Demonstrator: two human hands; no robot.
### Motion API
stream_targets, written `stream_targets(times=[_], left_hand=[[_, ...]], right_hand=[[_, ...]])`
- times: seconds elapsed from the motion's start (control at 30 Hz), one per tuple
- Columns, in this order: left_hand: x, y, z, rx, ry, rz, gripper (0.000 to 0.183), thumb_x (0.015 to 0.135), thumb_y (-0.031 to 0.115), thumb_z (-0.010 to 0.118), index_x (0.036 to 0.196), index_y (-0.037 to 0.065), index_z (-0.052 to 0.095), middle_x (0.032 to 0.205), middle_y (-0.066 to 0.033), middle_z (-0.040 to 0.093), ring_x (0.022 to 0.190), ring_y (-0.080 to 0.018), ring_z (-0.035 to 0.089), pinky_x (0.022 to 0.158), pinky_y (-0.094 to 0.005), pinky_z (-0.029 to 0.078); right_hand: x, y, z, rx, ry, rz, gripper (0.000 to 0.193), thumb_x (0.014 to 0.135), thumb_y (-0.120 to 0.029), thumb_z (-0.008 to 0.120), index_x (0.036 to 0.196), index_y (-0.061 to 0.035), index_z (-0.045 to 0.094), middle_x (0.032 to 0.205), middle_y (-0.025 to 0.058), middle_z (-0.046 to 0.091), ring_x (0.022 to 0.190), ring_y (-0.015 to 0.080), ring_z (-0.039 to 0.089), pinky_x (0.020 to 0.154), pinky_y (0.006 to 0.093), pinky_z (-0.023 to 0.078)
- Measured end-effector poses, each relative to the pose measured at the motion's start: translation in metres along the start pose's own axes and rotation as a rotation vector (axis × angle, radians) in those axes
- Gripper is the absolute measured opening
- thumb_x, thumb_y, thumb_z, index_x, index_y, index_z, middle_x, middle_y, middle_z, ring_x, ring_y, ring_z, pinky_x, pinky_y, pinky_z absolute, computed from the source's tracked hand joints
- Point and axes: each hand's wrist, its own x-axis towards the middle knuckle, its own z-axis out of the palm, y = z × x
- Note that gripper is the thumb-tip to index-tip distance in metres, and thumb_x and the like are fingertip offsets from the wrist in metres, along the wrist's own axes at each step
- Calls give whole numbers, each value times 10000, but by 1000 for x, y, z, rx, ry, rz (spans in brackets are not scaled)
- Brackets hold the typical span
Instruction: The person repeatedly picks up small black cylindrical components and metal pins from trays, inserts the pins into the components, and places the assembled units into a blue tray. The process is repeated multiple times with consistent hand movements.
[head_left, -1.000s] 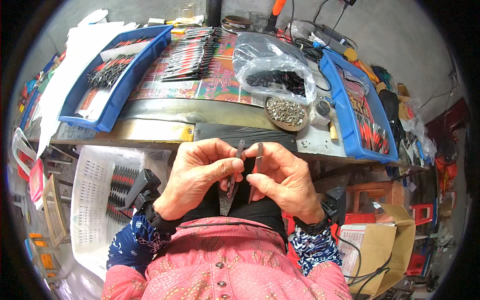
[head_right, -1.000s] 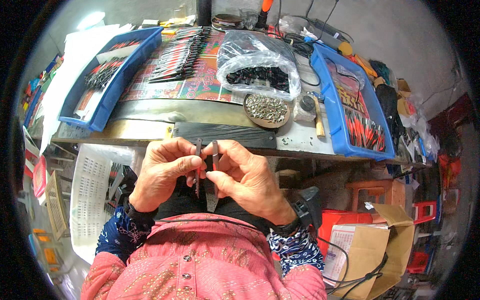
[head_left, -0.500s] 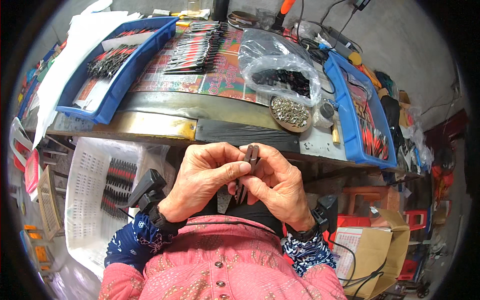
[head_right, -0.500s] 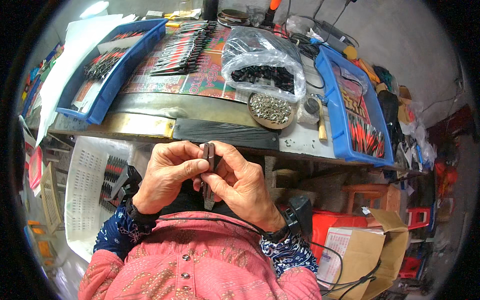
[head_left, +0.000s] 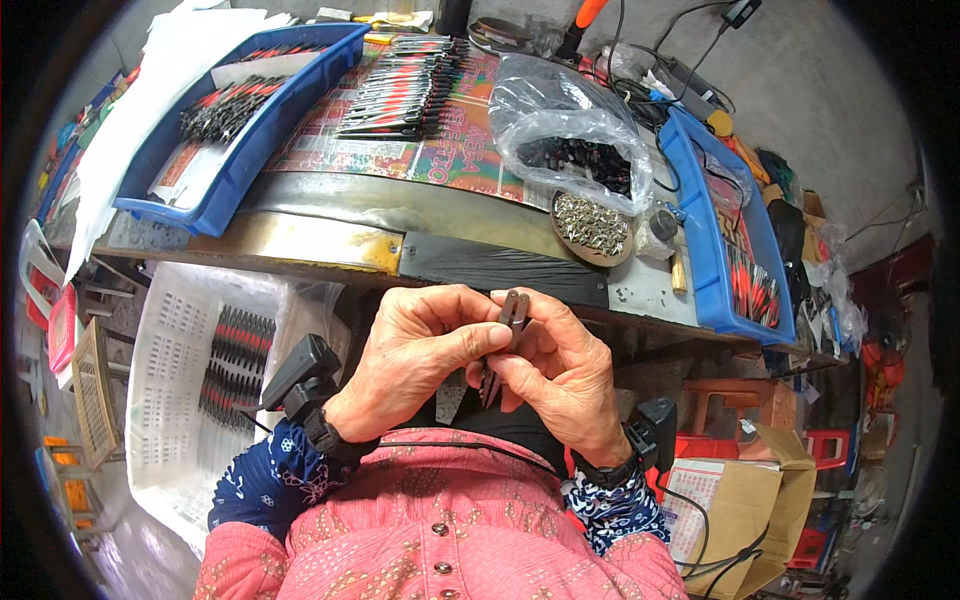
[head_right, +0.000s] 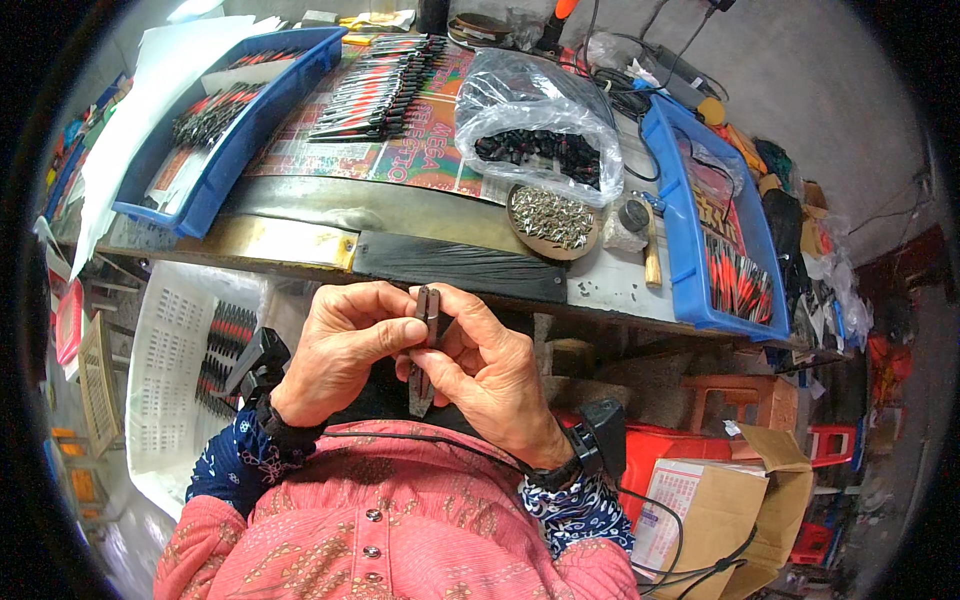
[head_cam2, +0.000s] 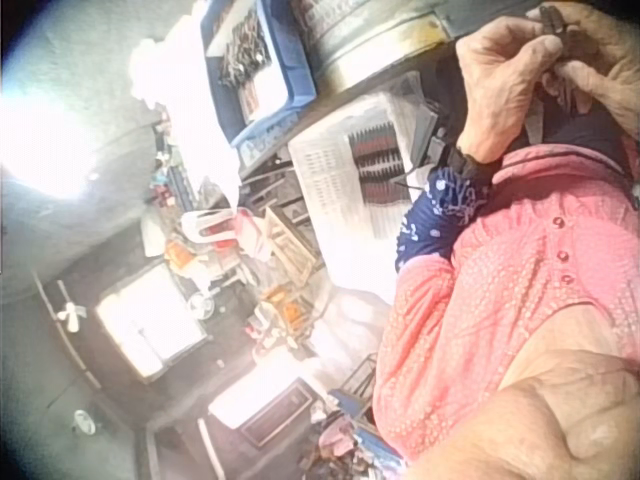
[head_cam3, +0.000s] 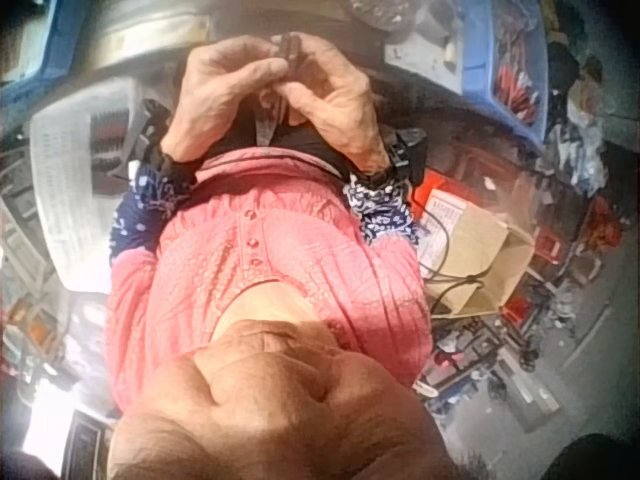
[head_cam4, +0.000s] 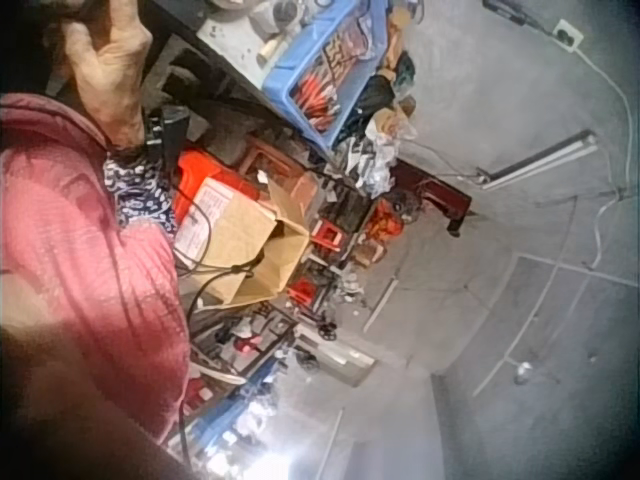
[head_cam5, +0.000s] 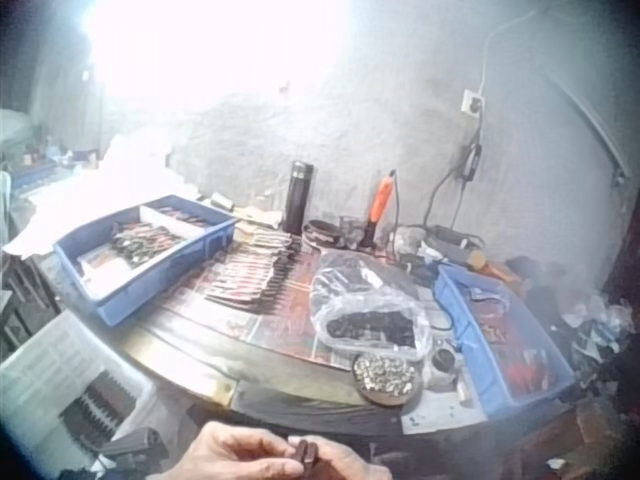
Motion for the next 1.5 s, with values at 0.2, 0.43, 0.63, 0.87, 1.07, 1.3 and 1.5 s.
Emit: stream_targets(times=[0.2, 0.43, 0.63, 0.87, 1.07, 1.3, 1.5], left_hand=[[0, -2, -1, 15, -4, -3, 114, 886, 74, 706, 934, -28, 694, 810, -63, 682, 631, -103, 610, 551, -228, 503], [2, -5, -3, 9, -6, -17, 116, 886, 84, 707, 919, -26, 690, 806, -60, 674, 643, -103, 604, 554, -231, 494], [7, -4, -4, 9, -17, -15, 120, 891, 109, 706, 901, -9, 683, 807, -51, 664, 644, -101, 592, 552, -231, 485], [25, 11, 0, 51, -39, 54, 131, 892, 151, 716, 905, 26, 681, 760, -6, 652, 614, -62, 570, 530, -206, 456], [50, 36, 7, 106, -66, 111, 130, 897, 160, 713, 930, 38, 683, 788, 10, 649, 632, -44, 565, 536, -186, 452], [71, 56, 7, 175, -119, 190, 144, 902, 158, 707, 973, 35, 683, 830, -15, 674, 703, -68, 607, 613, -202, 482], [83, 63, 9, 159, -147, 231, 154, 896, 156, 713, 989, 36, 689, 821, -21, 681, 682, -71, 606, 587, -200, 470]], right_hand=[[0, 1, -1, -9, -9, 20, 487, 910, 18, 622, 1370, -62, 481, 834, 41, 696, 703, 52, 633, 554, 190, 497], [0, 5, -1, 24, -14, 40, 506, 914, 8, 624, 1392, -59, 474, 844, 36, 698, 698, 50, 627, 537, 189, 495], [5, 4, -3, 14, -15, 51, 515, 913, -2, 630, 1400, -58, 473, 843, 29, 697, 674, 42, 615, 521, 185, 488], [24, -11, -10, 94, -55, -21, 460, 933, -10, 602, 1377, -29, 482, 915, 37, 679, 763, 61, 639, 539, 169, 491], [48, -33, -21, 37, -45, -108, 428, 928, -4, 609, 1345, -16, 512, 823, 77, 679, 606, 90, 616, 492, 186, 481], [67, -47, -25, -50, 29, -191, 378, 924, -58, 651, 1290, -25, 563, 730, 5, 640, 515, 39, 545, 448, 176, 426], [76, -57, -28, -66, 42, -216, 334, 921, -78, 662, 1241, -22, 587, 684, -2, 622, 488, 49, 538, 427, 190, 416]])
